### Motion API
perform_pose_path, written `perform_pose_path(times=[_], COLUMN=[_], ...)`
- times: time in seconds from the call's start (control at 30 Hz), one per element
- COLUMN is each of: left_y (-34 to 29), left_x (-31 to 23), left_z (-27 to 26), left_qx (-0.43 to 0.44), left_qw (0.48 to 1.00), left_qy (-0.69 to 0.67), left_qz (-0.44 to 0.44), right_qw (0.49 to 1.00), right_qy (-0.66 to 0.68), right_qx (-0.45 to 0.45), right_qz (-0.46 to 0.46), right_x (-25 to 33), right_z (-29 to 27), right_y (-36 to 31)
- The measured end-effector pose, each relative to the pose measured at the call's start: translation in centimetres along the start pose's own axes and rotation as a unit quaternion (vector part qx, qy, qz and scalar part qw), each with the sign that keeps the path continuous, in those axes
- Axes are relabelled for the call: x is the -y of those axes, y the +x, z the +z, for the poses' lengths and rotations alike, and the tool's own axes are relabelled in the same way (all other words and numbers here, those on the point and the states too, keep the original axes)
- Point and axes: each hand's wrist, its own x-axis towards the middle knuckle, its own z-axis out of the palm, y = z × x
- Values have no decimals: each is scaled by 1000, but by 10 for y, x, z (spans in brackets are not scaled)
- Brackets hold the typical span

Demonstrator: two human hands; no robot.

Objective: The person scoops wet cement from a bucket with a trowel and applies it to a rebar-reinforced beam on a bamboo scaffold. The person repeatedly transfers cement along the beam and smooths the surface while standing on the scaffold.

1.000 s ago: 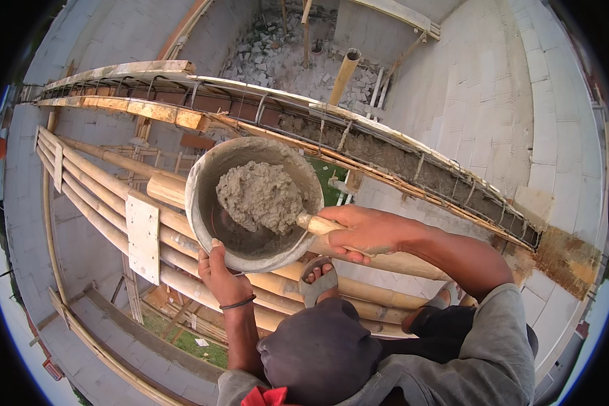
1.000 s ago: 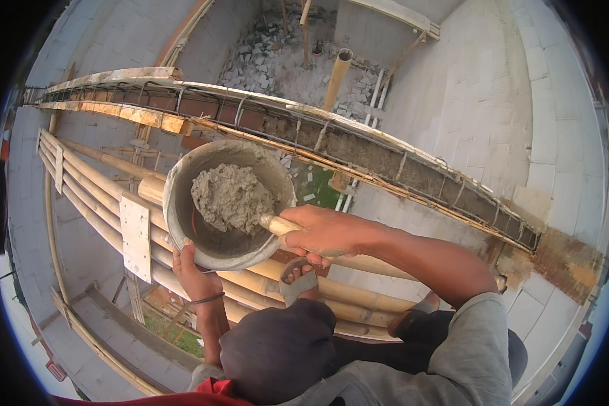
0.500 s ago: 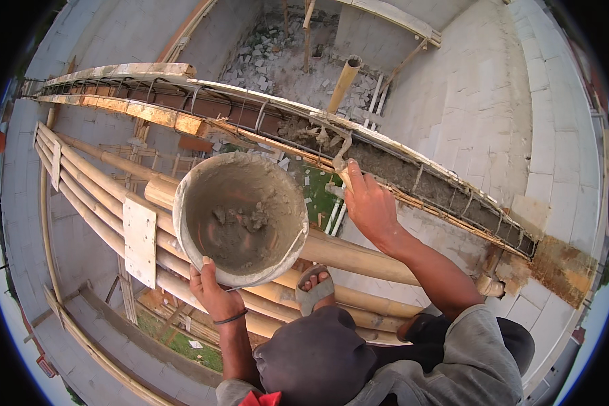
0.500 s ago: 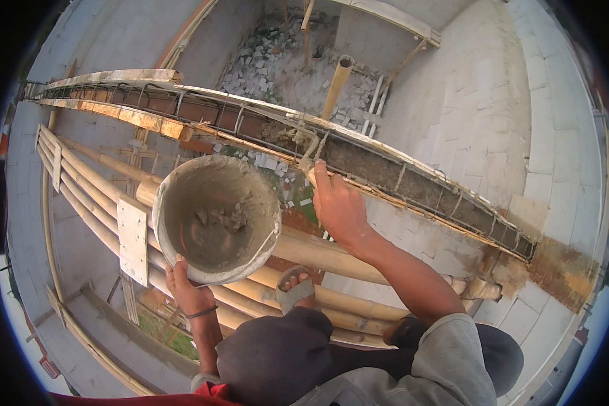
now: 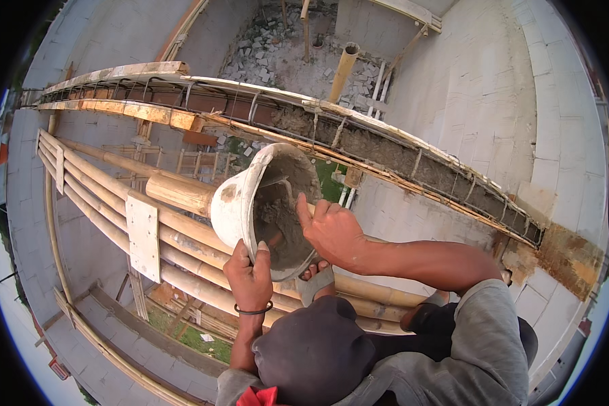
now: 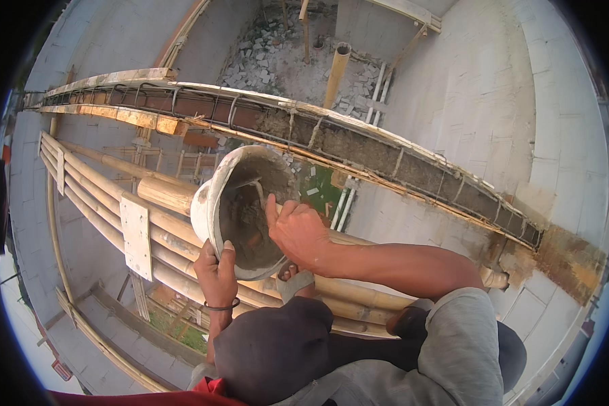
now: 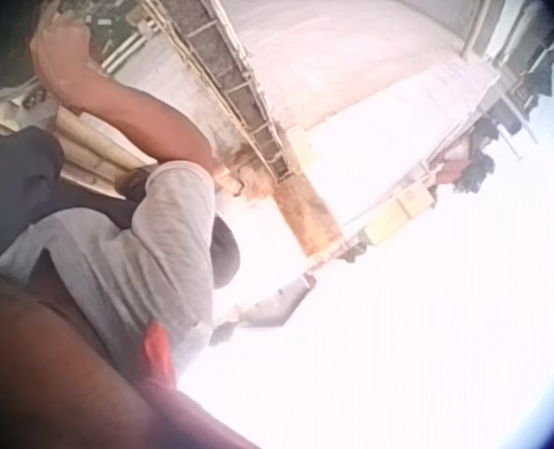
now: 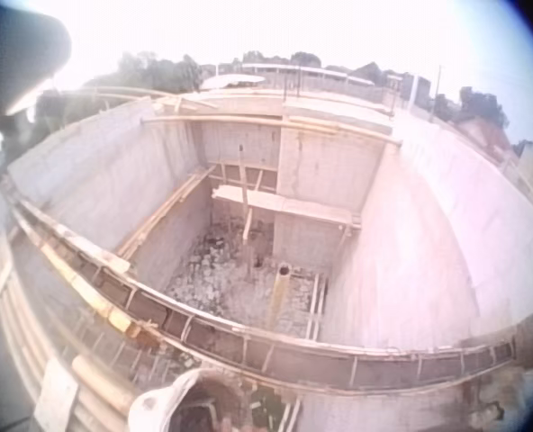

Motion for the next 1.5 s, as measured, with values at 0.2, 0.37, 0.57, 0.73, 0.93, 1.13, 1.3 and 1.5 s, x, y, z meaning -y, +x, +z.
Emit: perform_pose_path(times=[0.2, 0.37, 0.57, 0.73, 0.93, 1.13, 1.3, 1.5], left_y=[-1, 4, 3, 4, 13, 22, 24, 26], left_x=[19, 41, 50, 43, 42, 40, 41, 27], left_z=[-30, -49, -41, -36, -47, -49, -41, -33], left_qx=[55, 87, 36, -63, -178, -141, -112, -30], left_qw=[996, 992, 986, 969, 935, 942, 962, 994], left_qy=[-57, -91, -163, -235, -280, -285, -237, -98], left_qz=[-28, -1, -26, -51, -128, -108, -76, -38], right_qw=[982, 935, 630, 396, 617, 916, 917, 988], right_qy=[103, 266, 677, 842, 770, 320, 272, 84], right_qx=[131, 213, 377, 341, 130, -210, -114, -133], right_qz=[-84, -99, 59, 132, 99, 120, 267, 6], right_x=[-3, -31, -21, -12, -61, -92, -92, -82], right_z=[-6, 19, 31, -7, -66, -2, 28, -34], right_y=[6, 19, -13, -39, -63, -56, -60, -51])
